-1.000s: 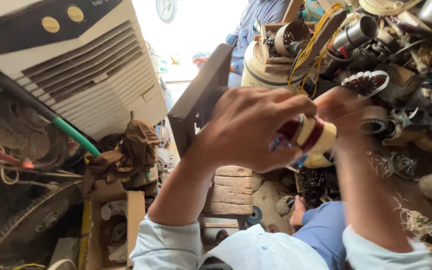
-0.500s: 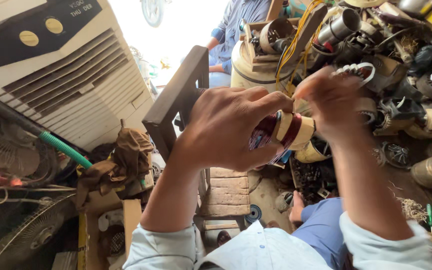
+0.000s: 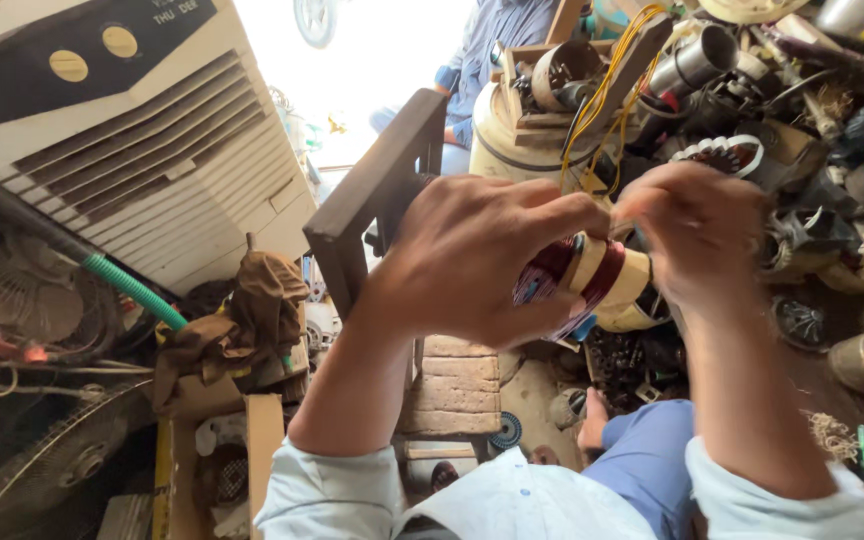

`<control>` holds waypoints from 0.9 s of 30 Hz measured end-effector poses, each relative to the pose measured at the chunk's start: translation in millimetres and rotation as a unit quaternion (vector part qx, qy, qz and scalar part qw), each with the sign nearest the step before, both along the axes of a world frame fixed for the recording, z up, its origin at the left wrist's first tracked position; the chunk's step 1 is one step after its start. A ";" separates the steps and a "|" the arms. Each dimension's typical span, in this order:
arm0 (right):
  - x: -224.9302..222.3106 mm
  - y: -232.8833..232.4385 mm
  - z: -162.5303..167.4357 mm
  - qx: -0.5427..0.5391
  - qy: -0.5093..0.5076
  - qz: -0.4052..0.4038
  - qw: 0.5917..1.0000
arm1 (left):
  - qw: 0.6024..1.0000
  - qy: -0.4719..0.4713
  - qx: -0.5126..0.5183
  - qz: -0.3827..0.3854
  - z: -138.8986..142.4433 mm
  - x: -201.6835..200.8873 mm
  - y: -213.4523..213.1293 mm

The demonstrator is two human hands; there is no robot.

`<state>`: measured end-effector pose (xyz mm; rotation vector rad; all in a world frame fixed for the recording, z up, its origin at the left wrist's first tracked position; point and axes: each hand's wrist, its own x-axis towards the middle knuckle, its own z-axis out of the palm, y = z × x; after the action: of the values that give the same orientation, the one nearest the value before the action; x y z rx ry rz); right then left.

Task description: The person winds copper wire around a motor stator core using a hand crank, then secures the winding with a thin string. The person rotates the stator to align the wire and ties off the string to hold the coil in place.

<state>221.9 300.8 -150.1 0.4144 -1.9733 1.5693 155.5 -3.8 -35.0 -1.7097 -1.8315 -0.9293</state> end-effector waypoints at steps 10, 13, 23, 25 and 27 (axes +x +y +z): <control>104.4 -54.0 -54.6 0.057 -0.043 0.144 0.987 | 0.996 -0.031 -0.029 0.084 16.5 -9.4 -1.5; 43.3 3.5 8.1 0.016 0.023 0.037 0.999 | 0.999 0.015 0.022 0.042 6.2 -6.1 1.0; 92.6 -128.3 -57.1 0.080 -0.161 0.122 0.976 | 0.998 -0.010 0.001 0.056 -2.9 -34.3 -5.3; 111.8 -81.3 -11.7 0.080 -0.027 0.170 0.982 | 0.999 -0.011 -0.013 0.048 1.3 -31.5 -3.5; 77.4 -32.4 24.5 0.041 0.019 0.098 0.994 | 0.999 -0.011 -0.030 0.030 3.7 -24.0 -1.6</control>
<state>299.3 268.4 -125.6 0.6851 -2.0226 1.5894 131.5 -5.4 -31.3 -1.6765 -1.9326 -0.8798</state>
